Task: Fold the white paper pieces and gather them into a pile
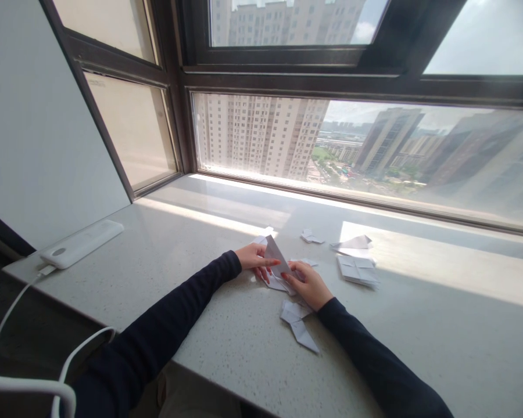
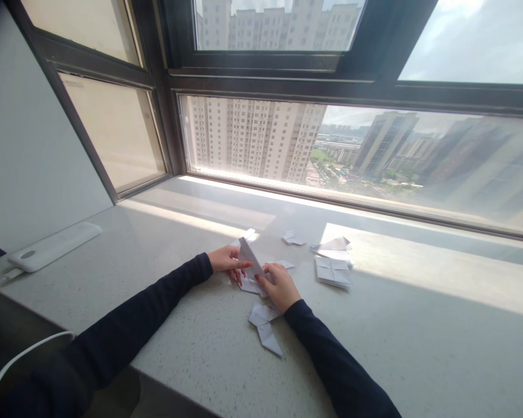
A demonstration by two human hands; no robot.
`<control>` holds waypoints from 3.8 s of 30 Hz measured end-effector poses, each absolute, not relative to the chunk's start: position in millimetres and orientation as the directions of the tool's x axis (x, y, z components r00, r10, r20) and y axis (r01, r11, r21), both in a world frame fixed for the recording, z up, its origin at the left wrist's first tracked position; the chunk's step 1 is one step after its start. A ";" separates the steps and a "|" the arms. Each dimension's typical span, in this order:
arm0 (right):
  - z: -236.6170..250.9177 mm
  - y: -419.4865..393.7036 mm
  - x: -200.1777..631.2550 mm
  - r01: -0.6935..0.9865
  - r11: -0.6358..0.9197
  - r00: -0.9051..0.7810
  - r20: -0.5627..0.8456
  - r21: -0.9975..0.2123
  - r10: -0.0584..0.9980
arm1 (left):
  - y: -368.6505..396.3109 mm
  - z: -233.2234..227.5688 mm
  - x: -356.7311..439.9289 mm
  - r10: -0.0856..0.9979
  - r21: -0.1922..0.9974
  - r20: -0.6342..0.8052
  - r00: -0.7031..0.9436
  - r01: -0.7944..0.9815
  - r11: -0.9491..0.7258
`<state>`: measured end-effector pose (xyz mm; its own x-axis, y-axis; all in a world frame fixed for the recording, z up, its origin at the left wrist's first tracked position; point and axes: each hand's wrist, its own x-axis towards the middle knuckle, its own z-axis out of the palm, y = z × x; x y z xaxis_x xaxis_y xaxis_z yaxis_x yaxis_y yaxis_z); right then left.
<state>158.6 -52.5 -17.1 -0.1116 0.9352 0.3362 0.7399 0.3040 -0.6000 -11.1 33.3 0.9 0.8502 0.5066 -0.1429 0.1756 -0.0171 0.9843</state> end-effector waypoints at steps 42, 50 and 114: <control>-10.7 -51.7 167.8 0.683 0.187 0.153 0.388 -0.707 0.909 | 32.0 1.1 -8.2 0.495 0.985 -0.155 0.855 0.175 0.006; -13.9 -50.3 167.8 0.653 0.185 0.169 0.380 -0.734 0.909 | 32.6 0.0 -8.3 0.483 0.987 -0.150 0.862 0.159 0.022; -2.1 -63.3 161.9 0.877 0.146 0.080 0.439 -0.457 0.895 | 53.4 -1.2 -28.1 0.675 0.963 0.018 0.738 0.168 -0.210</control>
<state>161.9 -63.3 -2.1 0.0798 0.8947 0.4394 0.8772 0.1463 -0.4573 -28.1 53.4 -1.2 0.7378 0.6748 0.0184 0.1678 -0.2097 0.9633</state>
